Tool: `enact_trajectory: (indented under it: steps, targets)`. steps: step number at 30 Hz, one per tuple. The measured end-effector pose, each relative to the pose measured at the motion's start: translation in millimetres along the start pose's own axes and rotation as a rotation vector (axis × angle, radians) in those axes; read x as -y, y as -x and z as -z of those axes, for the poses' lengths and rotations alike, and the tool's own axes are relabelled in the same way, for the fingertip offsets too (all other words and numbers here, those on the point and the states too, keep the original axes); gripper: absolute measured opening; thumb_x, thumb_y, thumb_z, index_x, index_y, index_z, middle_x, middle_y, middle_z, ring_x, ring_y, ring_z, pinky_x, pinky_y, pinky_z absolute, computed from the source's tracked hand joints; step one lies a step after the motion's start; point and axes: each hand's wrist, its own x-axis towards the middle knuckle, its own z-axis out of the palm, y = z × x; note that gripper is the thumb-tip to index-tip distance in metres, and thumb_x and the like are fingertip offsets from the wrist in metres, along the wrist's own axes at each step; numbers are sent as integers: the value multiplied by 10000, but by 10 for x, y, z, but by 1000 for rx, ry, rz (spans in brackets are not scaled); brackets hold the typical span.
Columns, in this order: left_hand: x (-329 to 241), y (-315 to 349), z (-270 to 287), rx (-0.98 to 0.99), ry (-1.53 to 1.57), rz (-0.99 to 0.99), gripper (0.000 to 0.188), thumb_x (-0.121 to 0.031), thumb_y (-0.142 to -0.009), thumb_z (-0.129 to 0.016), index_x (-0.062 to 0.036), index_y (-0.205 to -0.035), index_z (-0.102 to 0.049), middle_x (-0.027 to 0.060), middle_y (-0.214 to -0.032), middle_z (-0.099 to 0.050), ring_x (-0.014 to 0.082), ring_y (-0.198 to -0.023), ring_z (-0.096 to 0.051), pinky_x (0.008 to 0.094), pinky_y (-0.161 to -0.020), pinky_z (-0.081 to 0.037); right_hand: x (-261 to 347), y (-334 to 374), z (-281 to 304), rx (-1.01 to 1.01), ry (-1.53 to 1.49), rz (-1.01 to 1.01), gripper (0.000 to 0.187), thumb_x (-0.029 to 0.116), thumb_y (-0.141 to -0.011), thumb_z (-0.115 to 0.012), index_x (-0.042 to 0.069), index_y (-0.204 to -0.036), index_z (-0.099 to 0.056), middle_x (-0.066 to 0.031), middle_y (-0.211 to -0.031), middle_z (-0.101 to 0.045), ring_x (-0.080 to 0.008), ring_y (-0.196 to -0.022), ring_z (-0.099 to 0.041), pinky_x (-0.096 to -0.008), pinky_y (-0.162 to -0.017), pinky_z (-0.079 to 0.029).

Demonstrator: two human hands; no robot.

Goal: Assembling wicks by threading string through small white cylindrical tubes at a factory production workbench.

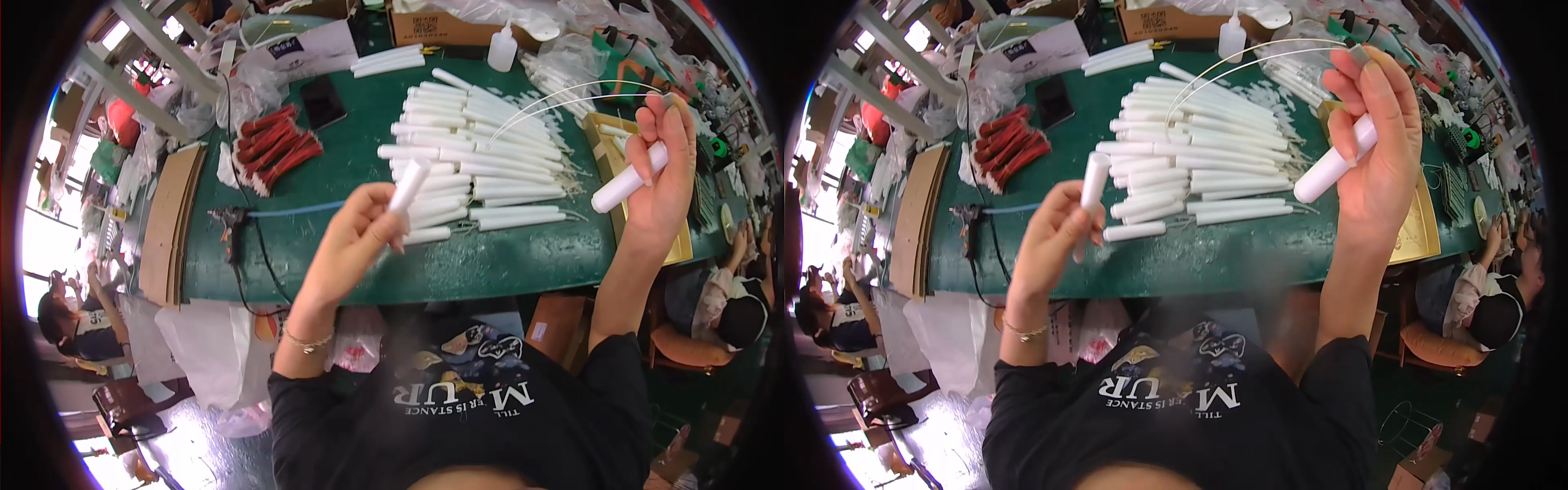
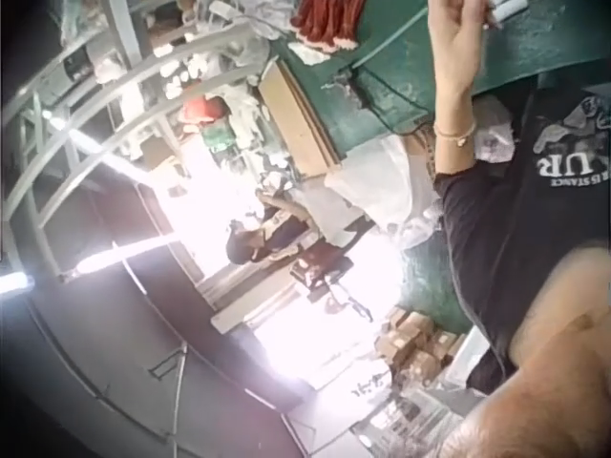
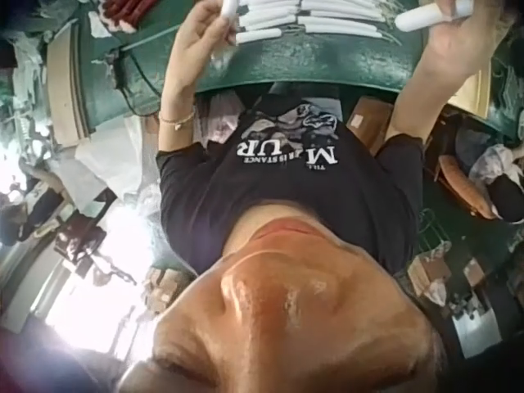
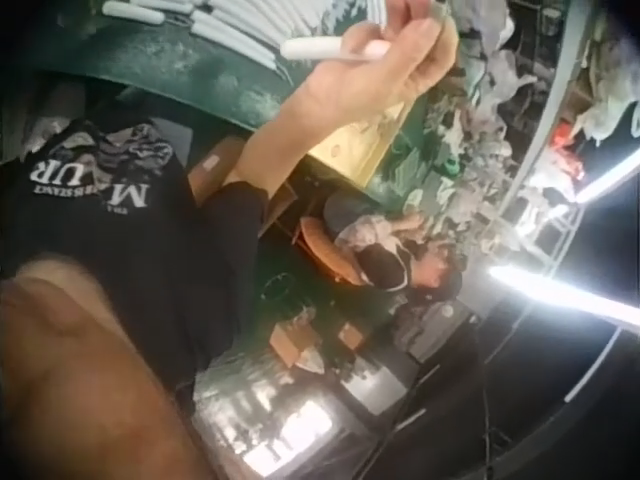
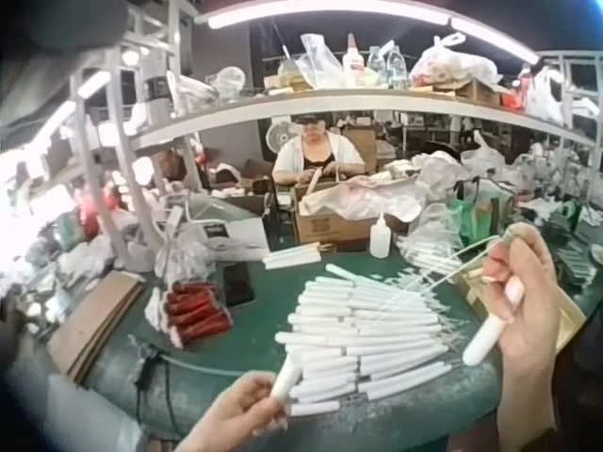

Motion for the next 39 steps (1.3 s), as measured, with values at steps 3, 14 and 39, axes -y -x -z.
enact_trajectory:
  steps: [3,14,39]
  targets:
    - [233,282,-81,-16,127,80,353,-233,-817,-540,4,-1046,-414,50,-786,-511,105,-686,-487,227,-627,-412,-43,113,-135,67,-81,-43,195,74,-831,-481,-14,-998,-527,-149,-909,-601,-100,-720,-598,-149,-359,-302]
    - [355,463,-174,-7,192,42,296,-227,-821,-542,-48,-1039,-455,18,-805,-549,73,-682,-513,153,-487,-319,-50,451,-261,88,-76,-176,177,68,-841,-458,-16,-982,-523,-162,-879,-604,-129,-700,-607,-147,-344,-309]
    - [438,452,-191,16,221,83,353,-232,-801,-563,-4,-1043,-444,63,-805,-530,119,-728,-501,246,-677,-421,38,450,-301,114,-53,-162,163,70,-838,-461,-9,-967,-522,-160,-867,-608,-131,-677,-605,-152,-344,-307]
